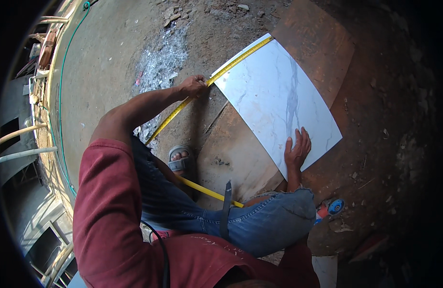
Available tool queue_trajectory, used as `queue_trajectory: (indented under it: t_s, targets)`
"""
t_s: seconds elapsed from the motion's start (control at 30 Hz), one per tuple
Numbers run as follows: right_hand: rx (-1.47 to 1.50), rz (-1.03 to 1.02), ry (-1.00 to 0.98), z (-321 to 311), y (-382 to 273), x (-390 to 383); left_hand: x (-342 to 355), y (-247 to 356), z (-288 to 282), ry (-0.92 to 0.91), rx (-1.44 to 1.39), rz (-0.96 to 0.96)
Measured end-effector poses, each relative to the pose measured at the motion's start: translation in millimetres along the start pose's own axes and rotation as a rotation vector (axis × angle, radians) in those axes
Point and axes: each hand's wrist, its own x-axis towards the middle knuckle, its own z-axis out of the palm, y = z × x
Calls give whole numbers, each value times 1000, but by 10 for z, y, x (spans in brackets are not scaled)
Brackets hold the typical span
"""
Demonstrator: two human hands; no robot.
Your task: The person measures a tile on the ground using a yellow tape measure, marks a line with a tool, and then moves another tile to align it for measurement.
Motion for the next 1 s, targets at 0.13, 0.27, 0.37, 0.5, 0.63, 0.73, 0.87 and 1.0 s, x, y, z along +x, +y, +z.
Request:
queue_trajectory:
  t_s: [0.13,0.27,0.37,0.5,0.63,0.73,0.87,1.0]
  targets:
    - [4,-1,-8,45,-44,-6,-17,-62,-24,35,-14,5]
    - [-14,18,12,-32,26,7,38,108,30,9,19,-26]
    - [-19,15,7,0,9,18,27,113,-7,-1,84,-71]
    - [-17,12,3,28,-36,12,-4,77,-66,8,118,-51]
    - [-16,-6,29,11,5,-20,-22,109,8,10,147,-39]
    - [-18,-1,25,17,7,-18,-38,118,14,10,181,-27]
    - [-32,8,22,11,-17,-15,-64,101,-9,-3,153,22]
    - [-20,7,30,27,-42,16,-76,209,-101,-13,55,140]
